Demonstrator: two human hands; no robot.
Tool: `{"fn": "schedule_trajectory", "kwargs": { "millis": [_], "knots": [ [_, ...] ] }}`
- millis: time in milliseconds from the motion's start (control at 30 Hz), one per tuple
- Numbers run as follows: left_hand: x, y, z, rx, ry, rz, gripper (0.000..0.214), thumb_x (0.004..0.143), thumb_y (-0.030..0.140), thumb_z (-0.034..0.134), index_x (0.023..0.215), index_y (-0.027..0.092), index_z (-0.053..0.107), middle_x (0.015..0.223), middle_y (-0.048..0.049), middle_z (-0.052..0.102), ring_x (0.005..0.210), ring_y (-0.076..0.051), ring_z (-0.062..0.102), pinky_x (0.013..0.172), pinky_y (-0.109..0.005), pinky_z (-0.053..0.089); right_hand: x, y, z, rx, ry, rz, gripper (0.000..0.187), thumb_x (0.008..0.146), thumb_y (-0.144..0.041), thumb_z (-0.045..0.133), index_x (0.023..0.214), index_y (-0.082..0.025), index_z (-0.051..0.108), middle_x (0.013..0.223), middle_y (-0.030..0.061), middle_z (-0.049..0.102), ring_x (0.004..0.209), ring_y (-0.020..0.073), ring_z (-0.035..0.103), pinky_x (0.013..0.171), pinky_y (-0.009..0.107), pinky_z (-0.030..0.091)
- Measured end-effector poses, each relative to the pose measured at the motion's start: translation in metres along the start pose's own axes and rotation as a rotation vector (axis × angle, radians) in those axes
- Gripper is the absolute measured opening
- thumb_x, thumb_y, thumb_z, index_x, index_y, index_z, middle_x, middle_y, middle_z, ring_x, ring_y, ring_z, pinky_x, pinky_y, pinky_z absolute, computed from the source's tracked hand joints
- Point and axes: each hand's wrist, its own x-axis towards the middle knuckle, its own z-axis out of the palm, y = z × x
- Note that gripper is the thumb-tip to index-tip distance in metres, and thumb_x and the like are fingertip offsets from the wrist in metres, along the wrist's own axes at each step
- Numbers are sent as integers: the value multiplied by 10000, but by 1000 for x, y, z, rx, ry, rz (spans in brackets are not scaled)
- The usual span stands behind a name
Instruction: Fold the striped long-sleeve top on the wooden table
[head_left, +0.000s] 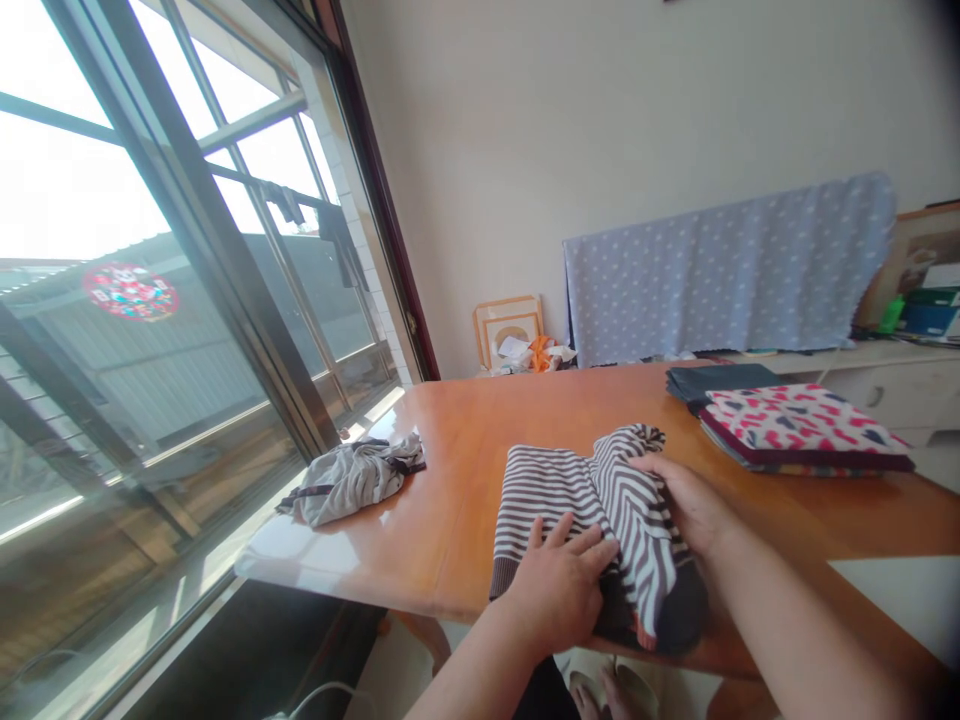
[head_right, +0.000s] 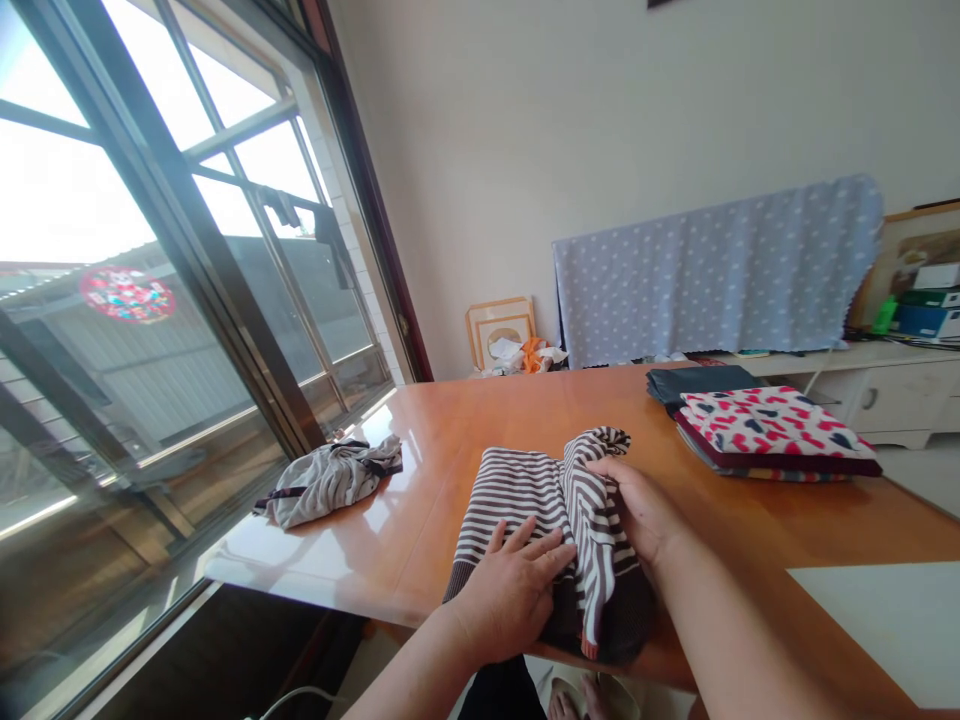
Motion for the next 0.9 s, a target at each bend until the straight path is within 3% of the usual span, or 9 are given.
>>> {"fn": "schedule_trajectory", "kwargs": {
  "millis": [67,200,300,400,500,633,733,900],
  "knots": [
    [-7,4,-4,5,-20,33,595,933,276,491,1512,404,441,1591,9,468,1532,-362,255,1208,-717,108,5,1,11,-59,-71,67,29,767,-201,689,789,-185,678,677,65,735,618,234,696,625,360,576],
    [-28,5,-5,58,9,72,460,963,321,498,1417,372,543,1501,5,573,1517,-317,302,1233,-646,148,18,12,43,-150,-153,13,148,722,-110,702,808,-193,616,629,2,678,532,165,628,521,270,508],
    [-43,-2,5,139,48,104,333,974,372,504,1285,358,622,1420,27,638,1445,-258,417,1247,-574,172,31,31,70,-242,-202,37,184,717,-96,685,804,-202,563,604,-27,624,500,137,596,472,236,468],
    [-55,-15,22,215,33,121,259,965,408,536,1177,332,664,1212,38,741,1253,-201,586,1247,-498,199,46,57,89,-362,-217,87,229,713,-83,642,881,-212,554,616,-39,608,508,143,606,484,248,498],
    [-65,-31,40,235,46,147,296,967,466,559,1215,328,645,1037,39,764,1109,-182,649,1228,-458,231,56,78,96,-434,-210,126,375,712,-71,619,1047,-223,551,637,-37,627,503,145,614,469,236,494],
    [-71,-48,54,148,106,182,379,976,545,545,1297,350,596,1102,31,757,1115,-177,652,1203,-426,253,56,84,94,-436,-227,149,527,759,-119,645,1248,-242,493,718,-13,677,534,144,649,479,220,505],
    [-71,-49,48,21,82,176,378,972,544,559,1300,363,610,1175,36,750,1166,-172,641,1186,-386,272,47,75,92,-393,-276,169,575,781,-141,675,1316,-236,486,838,33,726,635,161,714,549,240,560],
    [-70,-32,9,-288,32,139,259,955,418,620,1153,297,734,1107,-4,779,1082,-185,681,1079,-338,397,21,54,92,-341,-468,239,587,840,-259,731,1378,-205,503,1130,150,747,949,247,765,743,325,620]
  ]
}}
